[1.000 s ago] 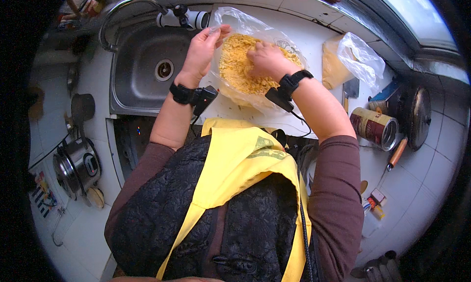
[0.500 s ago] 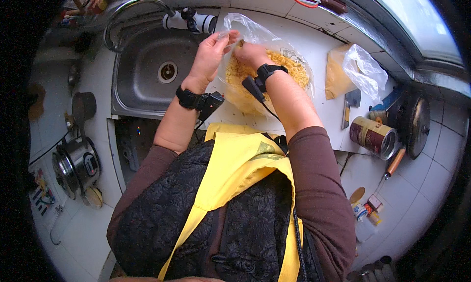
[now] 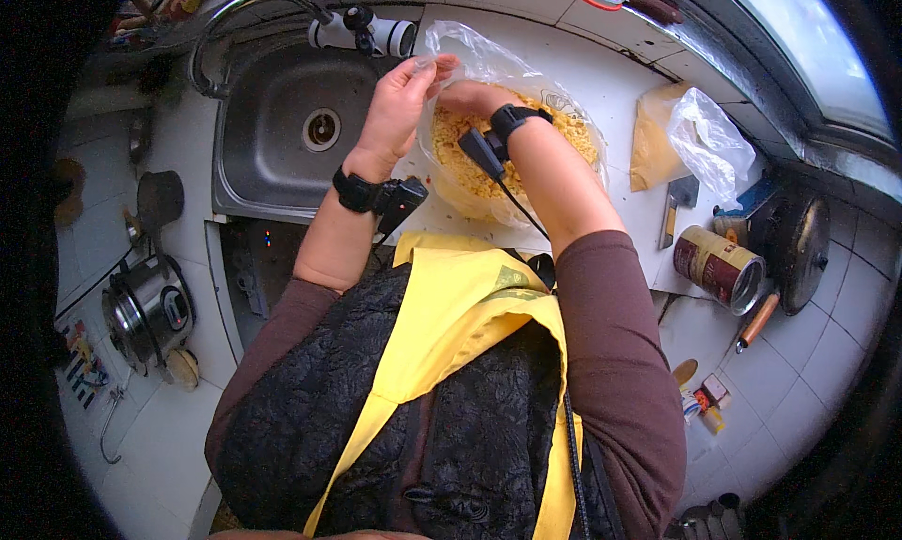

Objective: The person sorts yellow granular food inside a clear plastic bag on a kitchen counter, using both hands to sift and separate the contents. After sorting, the person closes the bag, walks to the sink, and washes their hands under running water.

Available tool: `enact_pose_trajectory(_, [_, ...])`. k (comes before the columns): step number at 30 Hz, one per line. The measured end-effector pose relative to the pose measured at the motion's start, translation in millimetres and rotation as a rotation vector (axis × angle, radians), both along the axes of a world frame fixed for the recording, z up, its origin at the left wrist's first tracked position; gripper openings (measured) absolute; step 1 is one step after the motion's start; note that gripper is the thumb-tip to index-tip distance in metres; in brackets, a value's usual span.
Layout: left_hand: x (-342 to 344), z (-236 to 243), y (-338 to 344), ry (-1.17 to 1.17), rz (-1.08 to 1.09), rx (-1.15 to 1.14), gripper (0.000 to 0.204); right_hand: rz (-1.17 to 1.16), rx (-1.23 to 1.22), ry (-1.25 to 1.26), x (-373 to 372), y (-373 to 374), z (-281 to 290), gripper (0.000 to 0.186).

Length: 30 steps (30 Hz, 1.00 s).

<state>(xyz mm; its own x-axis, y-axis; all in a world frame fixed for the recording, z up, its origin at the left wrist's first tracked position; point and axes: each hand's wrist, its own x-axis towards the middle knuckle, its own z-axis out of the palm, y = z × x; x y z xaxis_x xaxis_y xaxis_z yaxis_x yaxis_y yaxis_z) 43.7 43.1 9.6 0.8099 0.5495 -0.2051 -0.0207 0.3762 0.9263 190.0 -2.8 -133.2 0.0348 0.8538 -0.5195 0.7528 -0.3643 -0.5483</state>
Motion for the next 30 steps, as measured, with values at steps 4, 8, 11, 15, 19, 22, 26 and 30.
enact_pose_trajectory(4, [-5,3,2,0.038,0.002,-0.005,0.026,0.164,-0.185,0.016,-3,11,-9,0.038])
enact_pose_trajectory(8, [-7,4,0,0.029,-0.007,0.032,0.026,0.215,-0.258,0.026,-16,4,-1,0.041])
enact_pose_trajectory(11, [-6,4,-3,-0.001,-0.006,0.025,0.026,0.237,-0.298,-0.004,-26,-2,23,0.044])
enact_pose_trajectory(15, [-6,5,-5,0.019,0.001,0.052,0.026,0.239,-0.376,-0.057,-36,-13,67,0.050])
enact_pose_trajectory(19, [-10,5,-6,0.030,0.002,0.061,0.026,0.393,-0.288,-0.189,-38,-30,104,0.041])
enact_pose_trajectory(22, [-10,1,-6,0.001,-0.008,0.040,0.026,0.403,-0.223,-0.302,-26,-60,121,0.033])
enact_pose_trajectory(26, [-10,-3,-6,-0.016,-0.017,0.015,0.026,0.380,0.069,-0.436,-15,-103,131,0.027])
enact_pose_trajectory(30, [-12,-2,-5,-0.010,-0.038,0.034,0.026,0.376,0.199,-0.527,-16,-126,126,0.034])
